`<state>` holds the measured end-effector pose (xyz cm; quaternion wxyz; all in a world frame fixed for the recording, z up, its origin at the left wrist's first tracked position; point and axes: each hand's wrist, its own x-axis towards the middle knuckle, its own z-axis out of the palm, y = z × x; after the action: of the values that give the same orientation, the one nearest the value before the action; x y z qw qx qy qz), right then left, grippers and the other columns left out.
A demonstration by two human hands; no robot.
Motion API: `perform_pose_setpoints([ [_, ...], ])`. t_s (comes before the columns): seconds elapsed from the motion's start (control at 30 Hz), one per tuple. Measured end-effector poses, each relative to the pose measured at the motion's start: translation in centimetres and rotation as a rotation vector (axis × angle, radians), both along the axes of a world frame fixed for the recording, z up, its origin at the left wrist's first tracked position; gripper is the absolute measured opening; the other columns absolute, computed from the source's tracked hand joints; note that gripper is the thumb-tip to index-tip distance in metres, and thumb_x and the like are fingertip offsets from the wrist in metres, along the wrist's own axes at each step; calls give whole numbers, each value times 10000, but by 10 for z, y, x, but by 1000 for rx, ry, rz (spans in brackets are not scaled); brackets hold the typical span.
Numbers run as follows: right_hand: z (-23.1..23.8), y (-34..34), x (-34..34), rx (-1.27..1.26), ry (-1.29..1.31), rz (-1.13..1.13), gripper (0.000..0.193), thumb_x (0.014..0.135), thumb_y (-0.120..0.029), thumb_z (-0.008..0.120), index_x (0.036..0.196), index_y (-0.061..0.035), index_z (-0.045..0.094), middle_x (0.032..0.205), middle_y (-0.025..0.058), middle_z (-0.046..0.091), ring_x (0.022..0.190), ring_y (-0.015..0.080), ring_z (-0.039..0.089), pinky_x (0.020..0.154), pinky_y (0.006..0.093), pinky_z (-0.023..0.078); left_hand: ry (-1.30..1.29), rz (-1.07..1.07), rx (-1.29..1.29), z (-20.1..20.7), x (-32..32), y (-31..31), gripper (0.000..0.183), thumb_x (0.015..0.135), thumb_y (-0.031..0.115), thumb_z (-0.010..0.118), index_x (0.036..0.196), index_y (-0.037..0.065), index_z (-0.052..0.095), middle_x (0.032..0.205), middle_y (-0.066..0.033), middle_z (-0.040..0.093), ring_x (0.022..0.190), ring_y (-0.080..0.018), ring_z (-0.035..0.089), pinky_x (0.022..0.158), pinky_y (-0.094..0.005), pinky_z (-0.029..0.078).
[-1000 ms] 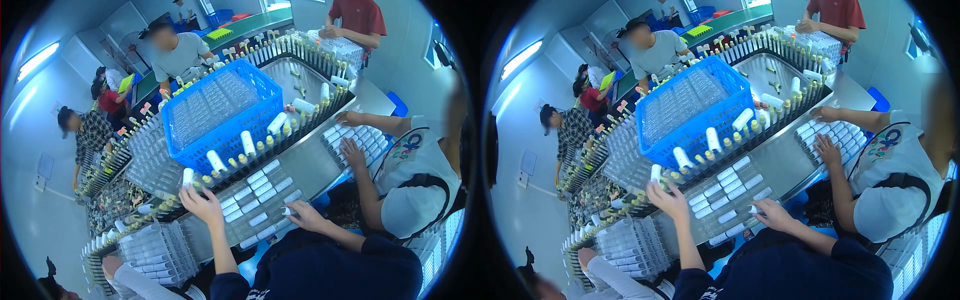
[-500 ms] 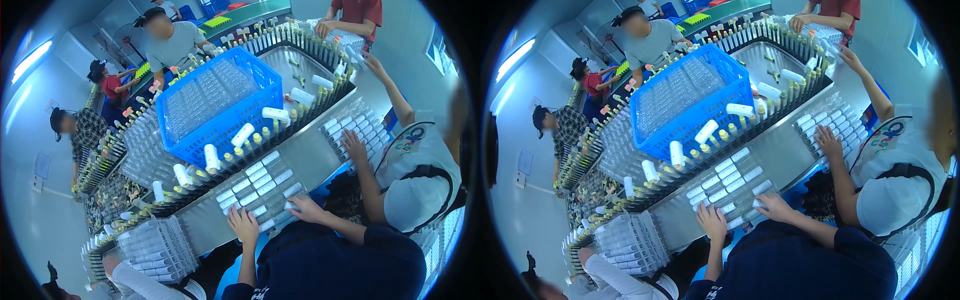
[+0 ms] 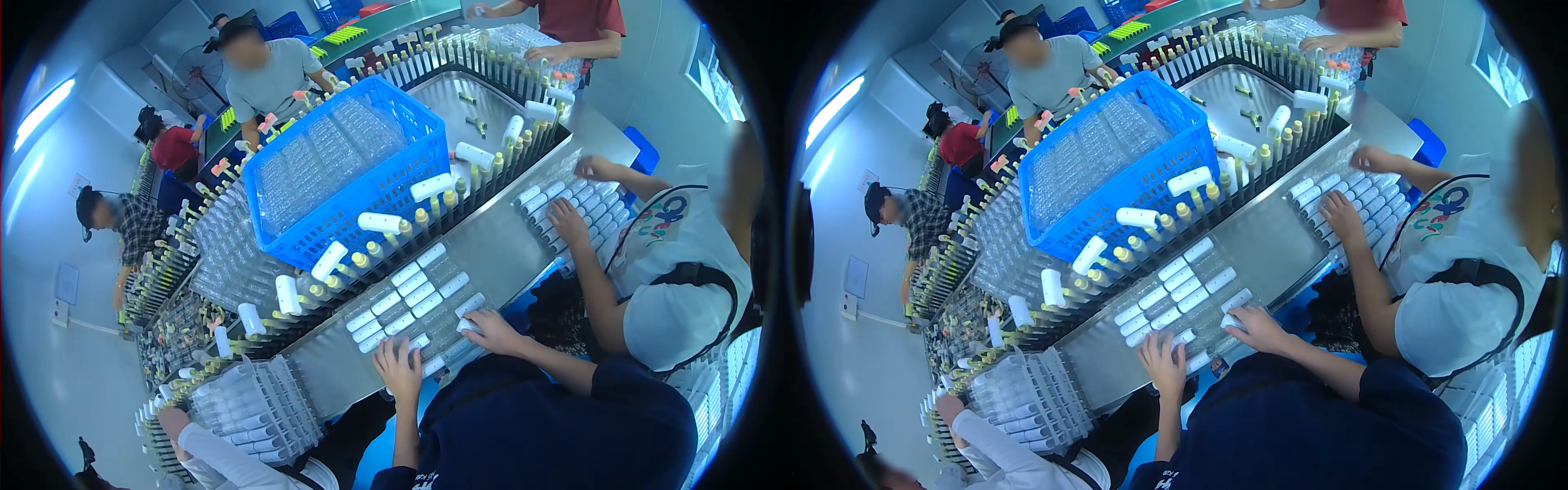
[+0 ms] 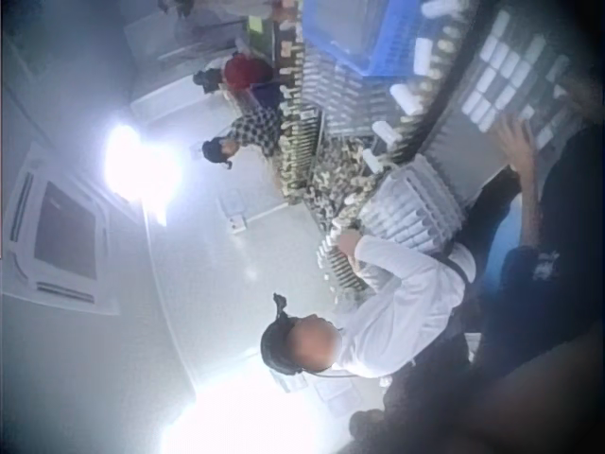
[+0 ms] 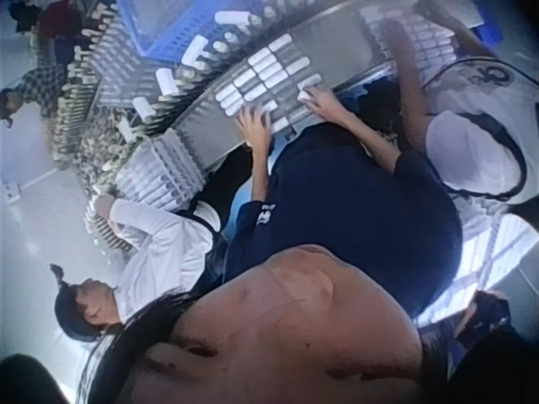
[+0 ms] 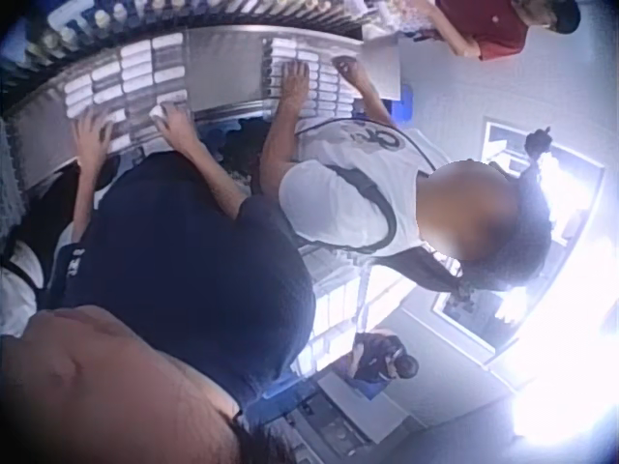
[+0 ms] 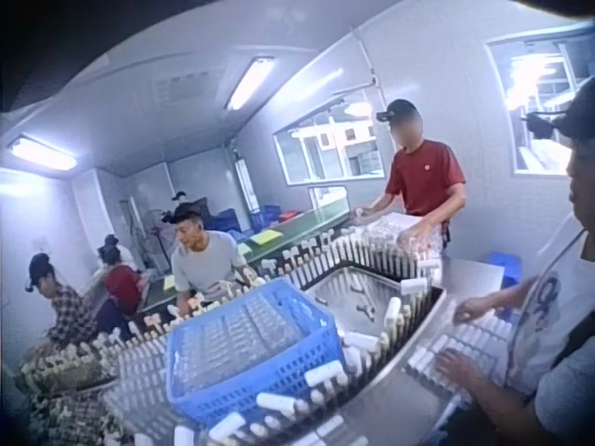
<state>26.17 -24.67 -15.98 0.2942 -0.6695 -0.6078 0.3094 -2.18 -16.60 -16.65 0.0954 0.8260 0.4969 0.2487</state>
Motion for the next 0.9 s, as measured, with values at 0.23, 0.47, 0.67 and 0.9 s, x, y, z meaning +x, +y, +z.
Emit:
perform_pose_setpoints([
  [0.23,-1,1,-2,23,-15,-35,490,1039,-379,701,1378,-27,655,1201,271,720,1124,483,672,1005,555,512,-6,-66,-82,5,1,9,331,929,250,833,1227,124,760,1476,-133,597,1458,-406,489,1255,-611,310],
  [0.47,1,2,-3,5,7,-24,488,1041,-382,702,1374,-30,644,1206,267,715,1124,480,675,1016,542,510,73,-155,-86,9,2,16,370,946,232,815,1256,69,697,1478,-156,618,1465,-413,489,1236,-614,349],
  [0.67,-4,3,-3,21,29,-34,493,1041,-391,702,1365,-22,654,1176,265,729,1089,475,689,1003,549,521,-290,56,-480,48,9,-3,380,1052,160,696,1372,-19,596,1296,-291,701,1219,-463,682,1043,-518,530],
  [0.9,5,8,4,-45,198,-45,492,1041,-353,729,1369,4,649,1183,243,731,1094,374,718,955,465,551,-470,80,-559,18,11,-9,359,1077,191,668,1342,-48,631,1184,-292,745,1064,-444,747,924,-477,575],
])
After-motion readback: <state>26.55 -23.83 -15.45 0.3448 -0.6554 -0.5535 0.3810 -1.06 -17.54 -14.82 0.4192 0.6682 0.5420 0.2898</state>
